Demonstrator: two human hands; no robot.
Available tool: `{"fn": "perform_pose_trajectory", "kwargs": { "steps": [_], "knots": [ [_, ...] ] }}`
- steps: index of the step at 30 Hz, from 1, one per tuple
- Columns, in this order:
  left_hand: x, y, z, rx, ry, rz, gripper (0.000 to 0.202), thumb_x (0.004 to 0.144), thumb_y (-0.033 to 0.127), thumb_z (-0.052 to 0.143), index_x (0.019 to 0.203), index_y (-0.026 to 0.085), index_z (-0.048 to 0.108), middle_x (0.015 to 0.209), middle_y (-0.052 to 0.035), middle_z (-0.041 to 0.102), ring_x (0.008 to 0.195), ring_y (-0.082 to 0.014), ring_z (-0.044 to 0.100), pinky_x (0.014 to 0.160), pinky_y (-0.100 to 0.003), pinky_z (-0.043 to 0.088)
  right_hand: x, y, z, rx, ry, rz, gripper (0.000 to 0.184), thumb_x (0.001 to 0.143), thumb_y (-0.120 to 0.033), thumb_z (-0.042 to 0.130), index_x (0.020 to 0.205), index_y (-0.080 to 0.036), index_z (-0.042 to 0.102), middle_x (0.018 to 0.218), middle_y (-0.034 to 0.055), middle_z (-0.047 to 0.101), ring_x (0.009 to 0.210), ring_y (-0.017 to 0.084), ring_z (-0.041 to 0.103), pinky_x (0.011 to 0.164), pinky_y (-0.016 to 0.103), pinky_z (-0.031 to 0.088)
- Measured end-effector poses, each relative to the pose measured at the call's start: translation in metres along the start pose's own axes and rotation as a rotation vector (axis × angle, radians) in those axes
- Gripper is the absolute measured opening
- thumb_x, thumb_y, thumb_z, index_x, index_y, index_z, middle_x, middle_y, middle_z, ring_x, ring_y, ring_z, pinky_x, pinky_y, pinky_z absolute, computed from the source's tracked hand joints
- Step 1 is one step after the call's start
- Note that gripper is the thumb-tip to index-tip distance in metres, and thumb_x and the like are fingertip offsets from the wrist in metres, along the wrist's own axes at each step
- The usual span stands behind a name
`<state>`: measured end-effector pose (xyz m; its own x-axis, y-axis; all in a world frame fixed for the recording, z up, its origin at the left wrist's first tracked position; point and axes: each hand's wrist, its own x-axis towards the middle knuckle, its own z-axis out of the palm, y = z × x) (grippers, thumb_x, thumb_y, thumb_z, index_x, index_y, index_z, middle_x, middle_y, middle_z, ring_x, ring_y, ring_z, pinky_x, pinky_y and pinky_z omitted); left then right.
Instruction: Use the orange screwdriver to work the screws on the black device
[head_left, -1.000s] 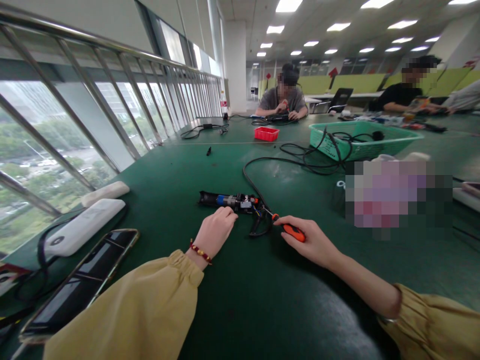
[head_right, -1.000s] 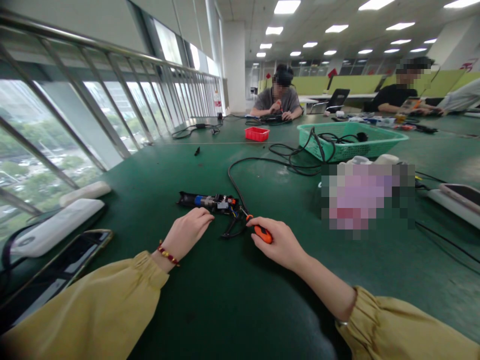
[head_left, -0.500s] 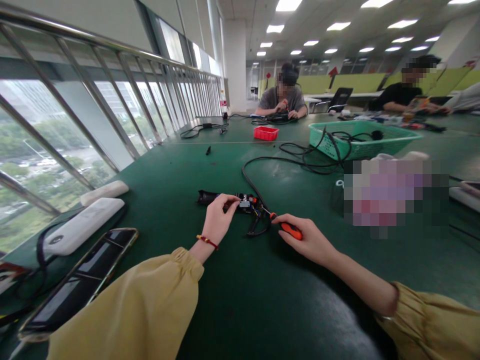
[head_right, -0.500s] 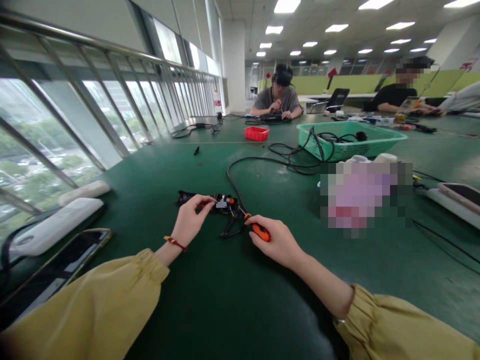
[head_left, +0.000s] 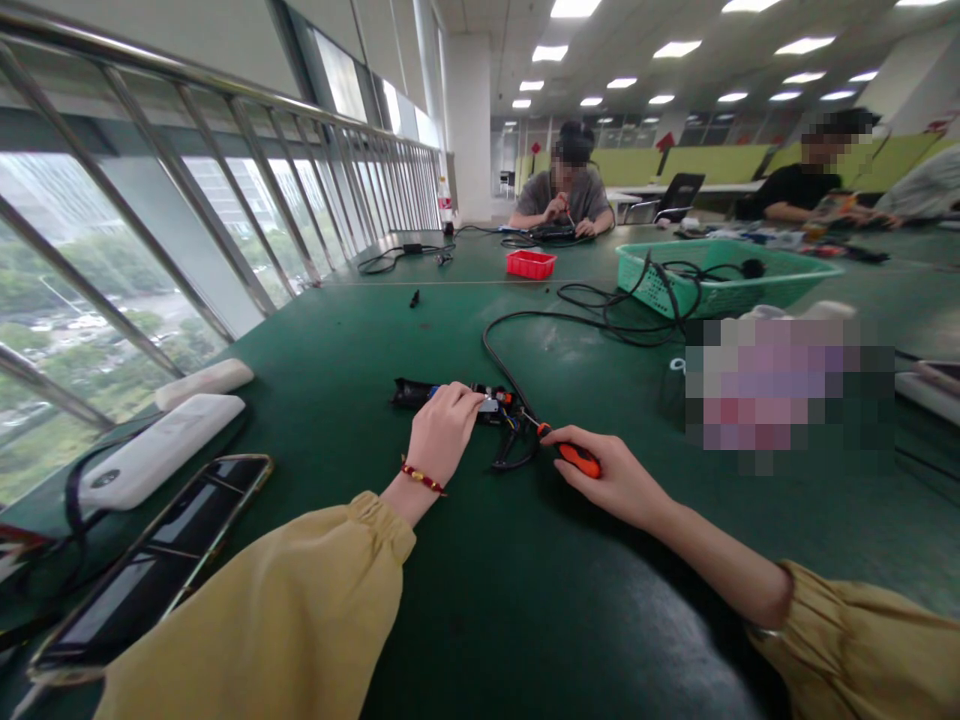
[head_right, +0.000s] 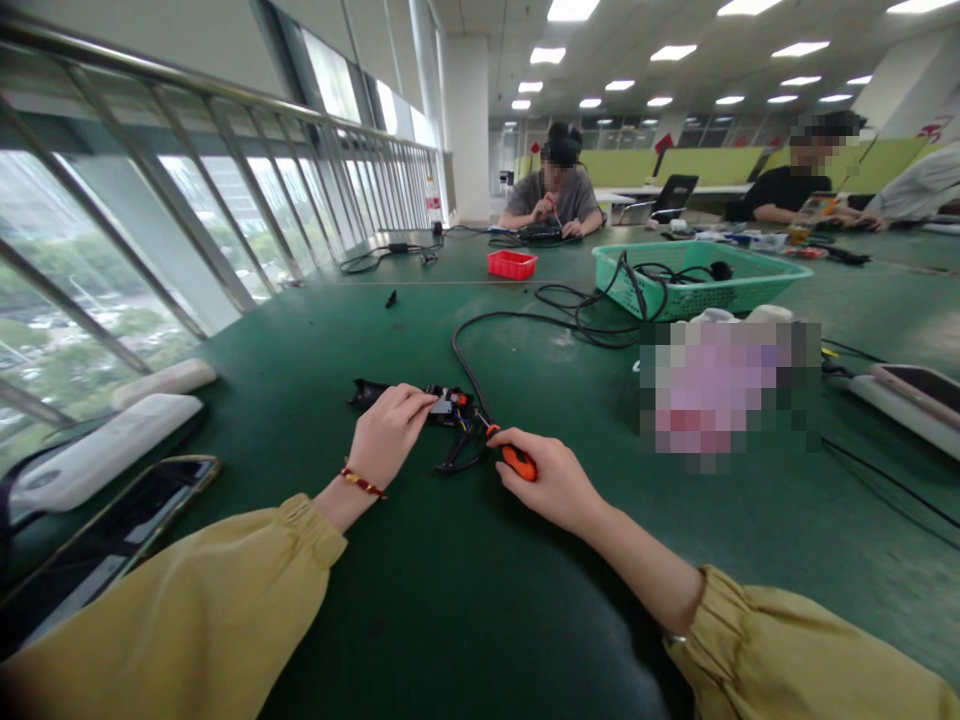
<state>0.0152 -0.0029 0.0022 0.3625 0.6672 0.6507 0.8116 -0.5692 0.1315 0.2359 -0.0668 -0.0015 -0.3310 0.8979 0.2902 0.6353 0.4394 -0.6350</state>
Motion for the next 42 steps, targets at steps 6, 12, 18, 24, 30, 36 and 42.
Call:
{"fn": "perform_pose_trajectory", "kwargs": {
  "steps": [6,12,18,24,30,36,42],
  "knots": [
    [0.001,0.004,0.004,-0.101,0.055,0.116,0.016,0.087,0.021,0.047,0.091,0.017,0.063,0.088,-0.0043,0.067,0.083,-0.0158,0.059,0.078,-0.031,0.045,0.0,0.001,0.001,-0.001,-0.011,0.003,0.027,0.076,-0.023,0.05,0.101,-0.021,0.06,0.088,0.0009,0.065,0.071,0.013,0.058,0.069,0.024,0.043],
    [0.005,0.007,0.003,0.022,-0.02,0.169,0.014,0.084,0.018,0.051,0.087,0.019,0.065,0.087,-0.0041,0.067,0.086,-0.0178,0.057,0.079,-0.034,0.043,0.0,0.001,0.001,-0.01,-0.016,0.006,0.027,0.076,-0.022,0.05,0.101,-0.021,0.06,0.088,0.0009,0.065,0.073,0.014,0.059,0.069,0.024,0.043],
    [0.004,0.006,0.003,0.023,-0.034,0.167,0.013,0.083,0.022,0.054,0.085,0.021,0.067,0.085,-0.0038,0.065,0.086,-0.0187,0.055,0.076,-0.035,0.041,0.001,0.0,0.001,-0.007,-0.006,0.0,0.026,0.076,-0.022,0.05,0.101,-0.021,0.06,0.088,0.0009,0.065,0.071,0.013,0.059,0.068,0.024,0.044],
    [0.004,0.001,0.006,-0.051,0.005,0.13,0.013,0.084,0.024,0.055,0.086,0.02,0.067,0.084,-0.0026,0.066,0.085,-0.0169,0.055,0.076,-0.032,0.042,0.001,-0.001,0.0,-0.016,-0.012,0.014,0.026,0.077,-0.022,0.05,0.101,-0.021,0.059,0.09,0.0009,0.066,0.074,0.014,0.06,0.07,0.024,0.044],
    [0.004,0.003,0.006,0.016,-0.036,0.149,0.014,0.083,0.024,0.055,0.081,0.022,0.068,0.09,-0.0042,0.064,0.09,-0.0193,0.054,0.08,-0.036,0.04,0.0,0.0,0.002,-0.005,-0.015,0.007,0.026,0.077,-0.022,0.05,0.102,-0.022,0.058,0.092,0.0012,0.065,0.076,0.014,0.06,0.071,0.025,0.044],
    [0.003,-0.022,0.0,0.012,-0.082,0.157,0.04,0.081,0.036,0.056,0.118,0.023,0.055,0.119,-0.0079,0.053,0.109,-0.0219,0.047,0.094,-0.038,0.035,-0.002,0.001,0.001,0.075,0.211,0.06,0.027,0.077,-0.023,0.051,0.104,-0.02,0.048,0.075,-0.0008,0.059,0.062,0.012,0.055,0.062,0.024,0.043],
    [0.001,-0.056,-0.002,0.064,-0.247,-0.029,0.056,0.079,0.054,0.051,0.121,0.017,0.049,0.112,-0.0102,0.056,0.108,-0.0256,0.047,0.102,-0.047,0.024,-0.006,0.003,0.001,0.269,0.593,0.057,0.021,0.077,-0.025,0.057,0.096,-0.02,0.05,0.078,0.0011,0.057,0.064,0.013,0.056,0.064,0.029,0.047]
  ]
}}
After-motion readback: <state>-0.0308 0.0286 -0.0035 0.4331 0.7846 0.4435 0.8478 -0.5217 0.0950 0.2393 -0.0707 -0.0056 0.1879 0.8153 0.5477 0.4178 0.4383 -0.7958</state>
